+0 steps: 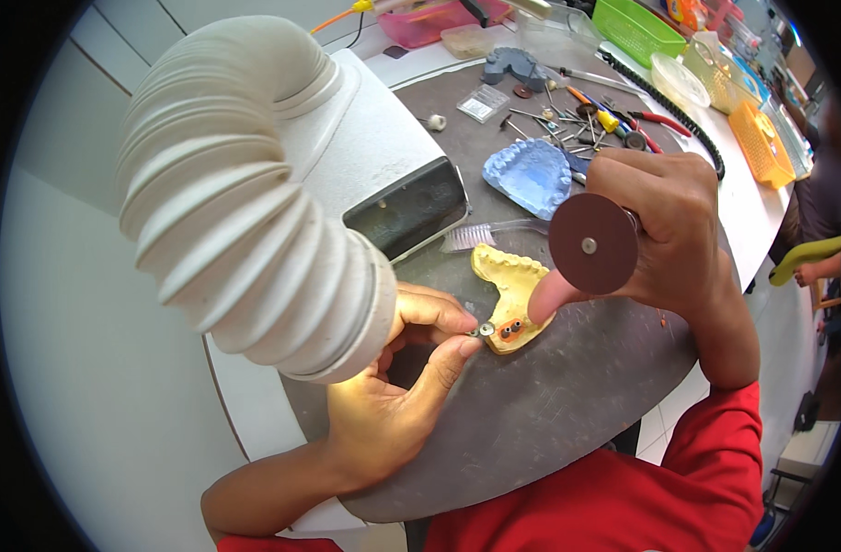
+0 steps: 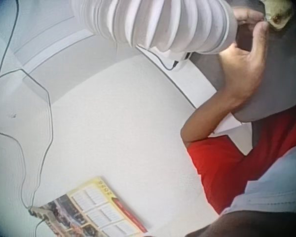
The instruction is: The person uses a rotary tool with a cutting disc to grind and shape a small metal component attached to a yellow dental cast. The person holds the cast in their left hand and operates the tool with their right hand, working on the metal piece under a fume extraction hood.
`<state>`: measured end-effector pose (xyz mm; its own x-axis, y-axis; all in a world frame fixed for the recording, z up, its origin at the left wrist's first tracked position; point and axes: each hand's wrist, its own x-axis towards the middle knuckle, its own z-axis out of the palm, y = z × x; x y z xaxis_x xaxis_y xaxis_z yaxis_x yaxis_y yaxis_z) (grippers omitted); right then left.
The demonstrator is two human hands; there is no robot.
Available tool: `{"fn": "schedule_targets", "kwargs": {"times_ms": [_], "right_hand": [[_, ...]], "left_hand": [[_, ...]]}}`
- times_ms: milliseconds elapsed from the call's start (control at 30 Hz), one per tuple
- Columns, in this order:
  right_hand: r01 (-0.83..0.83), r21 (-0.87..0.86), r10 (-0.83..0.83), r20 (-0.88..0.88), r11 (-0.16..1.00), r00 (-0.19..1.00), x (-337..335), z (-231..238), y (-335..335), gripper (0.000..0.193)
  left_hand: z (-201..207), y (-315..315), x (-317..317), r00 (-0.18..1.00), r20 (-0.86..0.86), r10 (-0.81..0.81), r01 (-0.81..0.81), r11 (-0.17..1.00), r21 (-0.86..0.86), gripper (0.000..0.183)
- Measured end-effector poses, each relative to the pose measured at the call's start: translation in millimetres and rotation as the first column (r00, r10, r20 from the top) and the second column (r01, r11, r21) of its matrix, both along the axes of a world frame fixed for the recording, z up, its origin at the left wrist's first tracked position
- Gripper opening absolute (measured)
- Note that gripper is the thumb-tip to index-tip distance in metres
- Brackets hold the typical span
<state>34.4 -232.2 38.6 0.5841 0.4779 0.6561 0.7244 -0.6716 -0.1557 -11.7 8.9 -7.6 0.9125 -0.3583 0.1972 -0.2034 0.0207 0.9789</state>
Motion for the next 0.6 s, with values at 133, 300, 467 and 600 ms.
{"fn": "schedule_targets", "kwargs": {"times_ms": [133, 300, 467, 600], "right_hand": [[0.009, 0.061, -0.009, 0.008, 0.998, 1.0, 1.3, -3.6, -1.4, 0.061], [0.009, 0.088, -0.008, -0.016, 0.996, 1.0, 1.2, -4.3, -1.9, 0.056], [0.028, 0.082, -0.027, -0.008, 0.996, 1.0, 5.5, -5.9, -6.4, 0.054], [0.028, 0.085, -0.029, 0.005, 0.996, 1.0, 8.2, -8.7, -8.7, 0.052]], "left_hand": [[5.3, -5.6, 2.0, 1.0, 0.011, -0.014, 0.013, 0.996, 0.089, 0.014], [6.0, -6.2, 0.5, 0.999, -0.03, 0.028, -0.025, 0.996, 0.087, 0.016], [13.5, -14.8, 1.1, 0.996, -0.067, 0.061, -0.054, 0.993, 0.101, 0.015], [6.6, -18.4, 2.0, 0.997, -0.008, 0.08, -0.078, 0.983, 0.164, 0.014]]}}
